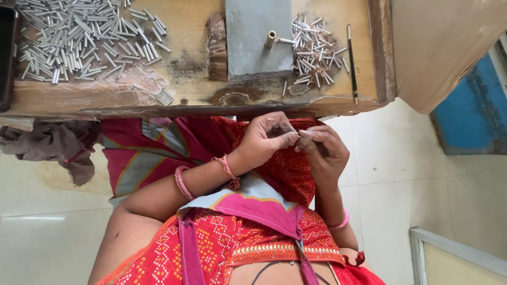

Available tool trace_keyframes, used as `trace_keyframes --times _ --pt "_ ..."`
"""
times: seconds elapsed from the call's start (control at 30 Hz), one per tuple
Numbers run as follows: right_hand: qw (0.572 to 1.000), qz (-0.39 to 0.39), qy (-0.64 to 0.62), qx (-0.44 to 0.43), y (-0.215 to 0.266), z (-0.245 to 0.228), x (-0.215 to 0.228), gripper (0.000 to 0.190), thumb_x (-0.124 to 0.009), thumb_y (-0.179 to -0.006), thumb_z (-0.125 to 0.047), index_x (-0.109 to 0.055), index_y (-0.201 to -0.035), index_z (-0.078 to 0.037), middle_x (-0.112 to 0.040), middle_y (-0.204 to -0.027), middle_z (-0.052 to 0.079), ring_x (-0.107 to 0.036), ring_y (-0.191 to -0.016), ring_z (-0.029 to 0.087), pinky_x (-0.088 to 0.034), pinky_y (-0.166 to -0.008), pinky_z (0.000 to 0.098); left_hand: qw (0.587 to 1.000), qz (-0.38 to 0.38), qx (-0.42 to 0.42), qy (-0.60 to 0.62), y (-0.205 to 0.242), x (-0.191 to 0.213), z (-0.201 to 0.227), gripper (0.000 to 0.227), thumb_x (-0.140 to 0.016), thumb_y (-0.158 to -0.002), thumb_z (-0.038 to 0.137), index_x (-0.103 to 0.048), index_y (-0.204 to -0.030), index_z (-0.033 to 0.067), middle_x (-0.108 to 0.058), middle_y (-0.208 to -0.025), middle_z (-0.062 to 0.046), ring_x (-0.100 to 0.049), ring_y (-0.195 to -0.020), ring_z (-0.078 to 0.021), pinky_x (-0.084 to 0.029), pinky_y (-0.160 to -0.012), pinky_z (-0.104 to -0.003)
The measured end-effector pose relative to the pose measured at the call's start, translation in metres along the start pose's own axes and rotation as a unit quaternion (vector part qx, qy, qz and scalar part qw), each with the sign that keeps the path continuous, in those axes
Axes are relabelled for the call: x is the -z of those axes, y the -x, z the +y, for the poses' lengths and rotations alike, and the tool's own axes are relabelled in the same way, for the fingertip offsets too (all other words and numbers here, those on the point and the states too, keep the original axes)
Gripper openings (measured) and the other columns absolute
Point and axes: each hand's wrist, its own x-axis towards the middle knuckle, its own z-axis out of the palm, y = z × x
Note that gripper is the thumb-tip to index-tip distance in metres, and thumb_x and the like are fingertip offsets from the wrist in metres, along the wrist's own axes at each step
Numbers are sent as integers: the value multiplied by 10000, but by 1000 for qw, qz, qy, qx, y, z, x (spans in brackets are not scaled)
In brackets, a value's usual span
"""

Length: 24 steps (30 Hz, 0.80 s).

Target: The person sits at a workbench covered with many small silver cylindrical parts and works on them one at a time, holding each piece in the lap area and manipulating it between the fingers of both hands before returning it to the bench. A stone slab with a brass fitting and a pen-like tool rest on the bench.

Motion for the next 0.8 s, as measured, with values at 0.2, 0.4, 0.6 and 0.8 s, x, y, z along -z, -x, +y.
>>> trace_keyframes --times 0.2,0.4,0.6,0.8 --pt "1000 -5 11 10 -6 -11 0 266 -726 -935 76 -657 -1192 67 -629 -1096 94 -650 -951 133 -568 -850 250 1000 11 20 -4 0 2 -6 169 -678 -1018 129 -606 -883 58 -671 -810 16 -586 -741 -33 -471 -659 -209" --pt "995 -15 84 59 -5 -5 4 130 -718 -957 114 -702 -1079 74 -662 -1085 113 -685 -892 139 -611 -794 260 998 21 5 -54 1 1 -3 178 -696 -1013 113 -608 -867 63 -623 -777 48 -519 -711 -9 -430 -622 -203" --pt "999 -8 36 3 -8 -17 -4 218 -711 -910 114 -665 -1119 68 -644 -1123 110 -682 -953 133 -596 -842 246 996 31 -36 -82 5 -4 12 124 -716 -962 25 -612 -893 36 -646 -836 37 -559 -808 -9 -477 -706 -204" --pt "990 -21 129 58 -5 -10 1 127 -726 -929 141 -701 -1039 82 -672 -1061 129 -682 -910 147 -591 -795 254 975 40 -113 -188 7 -7 24 130 -741 -912 -14 -619 -873 5 -645 -816 -9 -572 -818 -37 -504 -738 -235"
